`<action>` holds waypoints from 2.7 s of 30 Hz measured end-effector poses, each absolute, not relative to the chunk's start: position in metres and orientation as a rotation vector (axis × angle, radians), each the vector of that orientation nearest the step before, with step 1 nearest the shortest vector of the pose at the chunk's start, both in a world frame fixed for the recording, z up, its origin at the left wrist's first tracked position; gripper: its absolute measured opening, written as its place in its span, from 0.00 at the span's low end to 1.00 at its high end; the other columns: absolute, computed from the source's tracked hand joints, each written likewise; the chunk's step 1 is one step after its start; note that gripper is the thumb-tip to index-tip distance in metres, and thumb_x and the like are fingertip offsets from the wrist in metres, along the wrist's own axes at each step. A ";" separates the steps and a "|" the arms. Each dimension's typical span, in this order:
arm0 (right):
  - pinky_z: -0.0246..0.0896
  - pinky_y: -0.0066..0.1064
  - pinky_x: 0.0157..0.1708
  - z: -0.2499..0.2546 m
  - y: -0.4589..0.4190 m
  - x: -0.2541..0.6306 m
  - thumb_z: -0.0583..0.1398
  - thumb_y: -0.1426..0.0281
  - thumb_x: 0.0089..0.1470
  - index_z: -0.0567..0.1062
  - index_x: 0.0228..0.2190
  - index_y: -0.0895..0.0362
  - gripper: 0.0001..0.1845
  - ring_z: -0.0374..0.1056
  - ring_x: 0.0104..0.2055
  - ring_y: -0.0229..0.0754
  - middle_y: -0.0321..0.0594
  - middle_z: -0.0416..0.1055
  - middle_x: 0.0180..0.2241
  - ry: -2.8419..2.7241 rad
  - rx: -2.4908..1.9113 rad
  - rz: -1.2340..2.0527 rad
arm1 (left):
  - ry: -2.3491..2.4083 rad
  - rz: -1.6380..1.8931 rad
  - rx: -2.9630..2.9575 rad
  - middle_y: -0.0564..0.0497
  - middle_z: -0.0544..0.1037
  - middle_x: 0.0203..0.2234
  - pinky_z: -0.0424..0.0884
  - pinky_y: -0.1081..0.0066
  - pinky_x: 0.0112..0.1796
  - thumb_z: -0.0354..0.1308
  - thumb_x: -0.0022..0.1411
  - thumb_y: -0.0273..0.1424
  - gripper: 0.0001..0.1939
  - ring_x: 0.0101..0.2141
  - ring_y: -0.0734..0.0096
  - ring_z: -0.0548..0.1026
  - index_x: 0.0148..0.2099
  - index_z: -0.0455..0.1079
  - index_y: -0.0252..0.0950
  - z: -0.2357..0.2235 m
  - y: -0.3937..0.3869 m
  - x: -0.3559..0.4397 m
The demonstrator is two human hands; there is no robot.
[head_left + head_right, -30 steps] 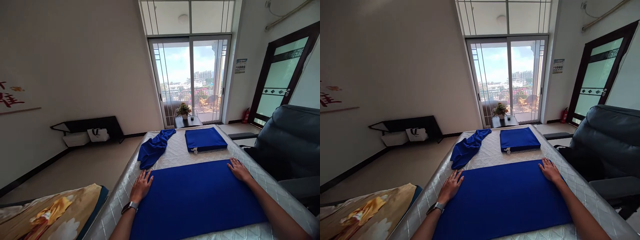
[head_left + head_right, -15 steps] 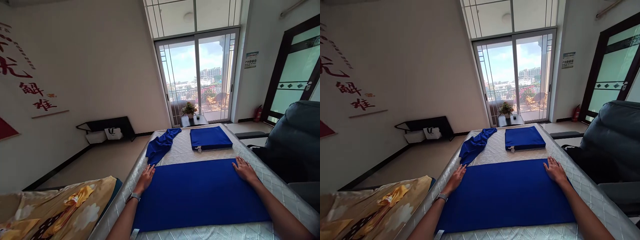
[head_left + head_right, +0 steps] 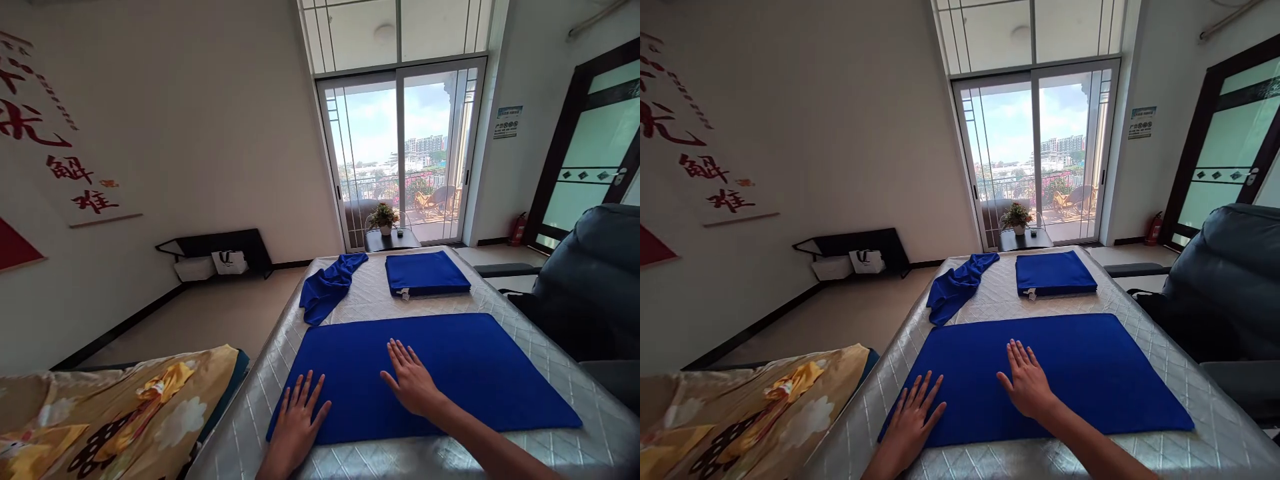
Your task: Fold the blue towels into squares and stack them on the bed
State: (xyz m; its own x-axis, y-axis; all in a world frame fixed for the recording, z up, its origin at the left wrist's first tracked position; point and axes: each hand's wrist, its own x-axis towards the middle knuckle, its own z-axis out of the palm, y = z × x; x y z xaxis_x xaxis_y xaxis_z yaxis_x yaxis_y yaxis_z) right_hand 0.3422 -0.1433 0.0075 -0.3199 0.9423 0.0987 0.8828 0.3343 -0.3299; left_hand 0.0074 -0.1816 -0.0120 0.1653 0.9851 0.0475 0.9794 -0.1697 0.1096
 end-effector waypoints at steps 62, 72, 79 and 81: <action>0.35 0.51 0.70 -0.077 -0.043 0.636 0.39 0.53 0.61 0.52 0.69 0.61 0.42 0.36 0.74 0.47 0.43 0.42 0.72 -1.839 -2.378 0.023 | 2.209 0.321 2.336 0.45 0.53 0.71 0.48 0.55 0.67 0.40 0.74 0.47 0.32 0.70 0.60 0.52 0.73 0.51 0.40 -0.050 0.008 -0.021; 0.64 0.45 0.52 -0.041 -0.055 0.636 0.46 0.60 0.56 0.74 0.56 0.58 0.33 0.73 0.50 0.53 0.50 0.76 0.52 -1.354 -1.996 0.000 | 2.179 0.295 2.290 0.44 0.53 0.71 0.46 0.55 0.67 0.37 0.74 0.49 0.33 0.70 0.62 0.50 0.73 0.51 0.40 -0.031 0.001 -0.012; 0.62 0.36 0.30 -0.020 -0.070 0.631 0.52 0.58 0.45 0.82 0.33 0.55 0.23 0.71 0.26 0.46 0.43 0.81 0.32 -1.044 -1.893 0.061 | 2.222 0.275 2.300 0.42 0.56 0.70 0.49 0.55 0.67 0.40 0.74 0.45 0.31 0.69 0.59 0.53 0.72 0.54 0.38 -0.017 -0.008 -0.001; 0.61 0.36 0.29 -0.017 -0.072 0.624 0.52 0.58 0.44 0.80 0.30 0.55 0.21 0.71 0.26 0.47 0.43 0.80 0.29 -1.038 -1.890 0.084 | 2.222 0.284 2.303 0.42 0.57 0.70 0.50 0.55 0.66 0.40 0.74 0.45 0.31 0.69 0.58 0.54 0.71 0.55 0.37 -0.014 -0.011 0.000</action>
